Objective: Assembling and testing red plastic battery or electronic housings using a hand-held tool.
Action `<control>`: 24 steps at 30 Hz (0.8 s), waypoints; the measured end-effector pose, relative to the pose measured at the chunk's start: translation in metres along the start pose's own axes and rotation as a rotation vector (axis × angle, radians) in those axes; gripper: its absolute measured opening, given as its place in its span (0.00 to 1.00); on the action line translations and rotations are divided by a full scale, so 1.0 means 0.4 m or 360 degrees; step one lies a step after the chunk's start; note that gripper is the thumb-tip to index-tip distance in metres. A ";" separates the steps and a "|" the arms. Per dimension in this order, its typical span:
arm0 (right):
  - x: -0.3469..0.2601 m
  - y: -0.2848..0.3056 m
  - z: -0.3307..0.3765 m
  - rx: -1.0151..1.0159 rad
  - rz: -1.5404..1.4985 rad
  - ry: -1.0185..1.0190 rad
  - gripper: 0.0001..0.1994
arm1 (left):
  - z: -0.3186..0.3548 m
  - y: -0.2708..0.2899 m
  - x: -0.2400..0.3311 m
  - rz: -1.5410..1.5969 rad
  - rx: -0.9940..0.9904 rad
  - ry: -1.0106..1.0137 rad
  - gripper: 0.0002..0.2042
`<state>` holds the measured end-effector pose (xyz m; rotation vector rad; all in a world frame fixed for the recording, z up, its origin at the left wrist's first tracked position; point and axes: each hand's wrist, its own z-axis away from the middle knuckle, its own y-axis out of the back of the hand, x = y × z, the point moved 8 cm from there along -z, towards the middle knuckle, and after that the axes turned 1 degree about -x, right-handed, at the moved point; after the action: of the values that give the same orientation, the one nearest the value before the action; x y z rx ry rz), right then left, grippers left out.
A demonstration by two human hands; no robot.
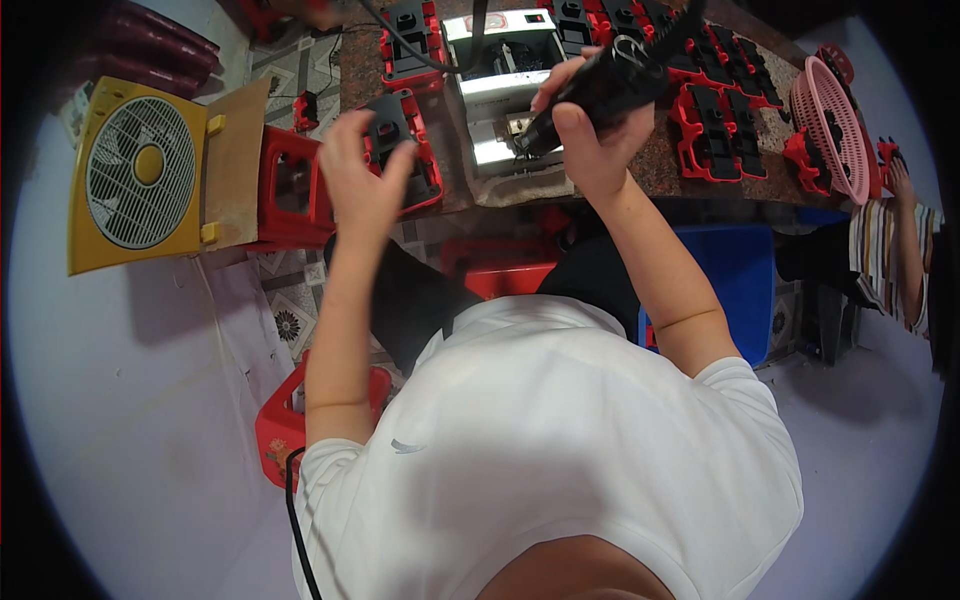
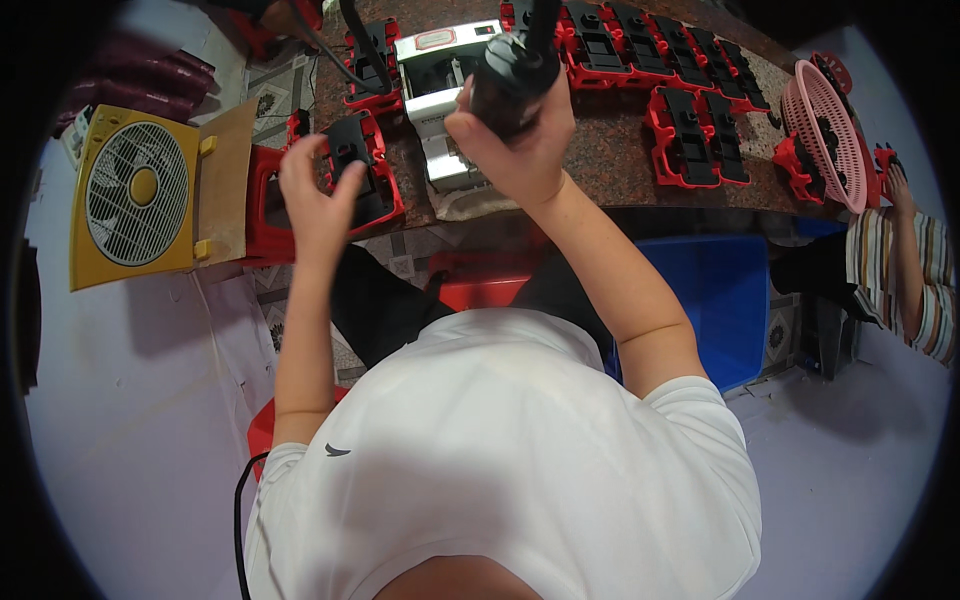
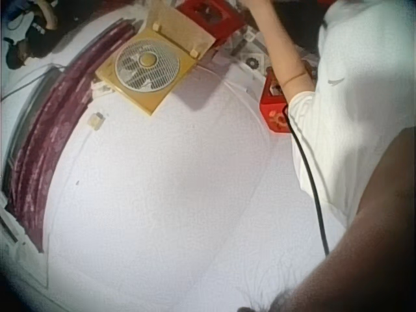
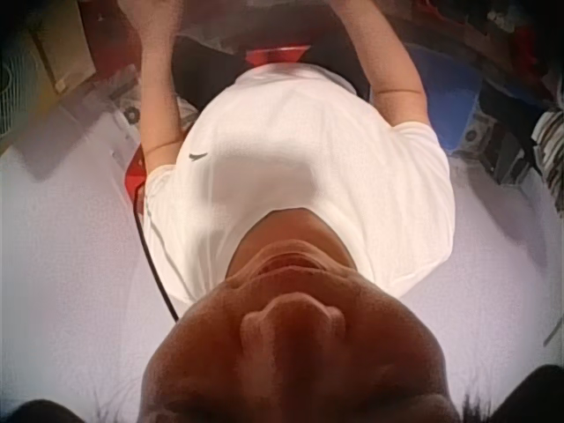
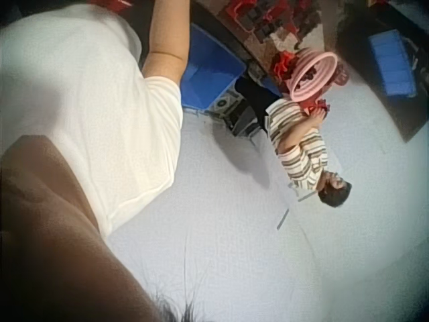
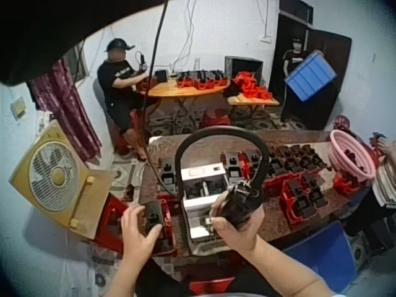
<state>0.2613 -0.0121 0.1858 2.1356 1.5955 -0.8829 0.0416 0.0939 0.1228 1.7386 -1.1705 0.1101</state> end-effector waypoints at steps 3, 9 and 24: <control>0.026 -0.007 -0.030 0.0095 0.0040 0.0012 0.19 | -0.030 -0.049 -0.214 0.0393 -0.0175 0.0444 0.39; -0.018 -0.046 -0.091 -0.0099 0.0258 0.0023 0.15 | -0.007 -0.181 -0.273 0.1360 -0.0528 0.0733 0.37; -0.008 -0.149 -0.055 -0.0122 -0.0298 0.0039 0.16 | 0.074 -0.142 -0.208 0.1158 -0.0048 0.0753 0.34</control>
<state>0.2107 0.0176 0.2100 1.9769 1.8346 -0.8388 0.0274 0.1272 0.0244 1.0938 -1.3650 0.8839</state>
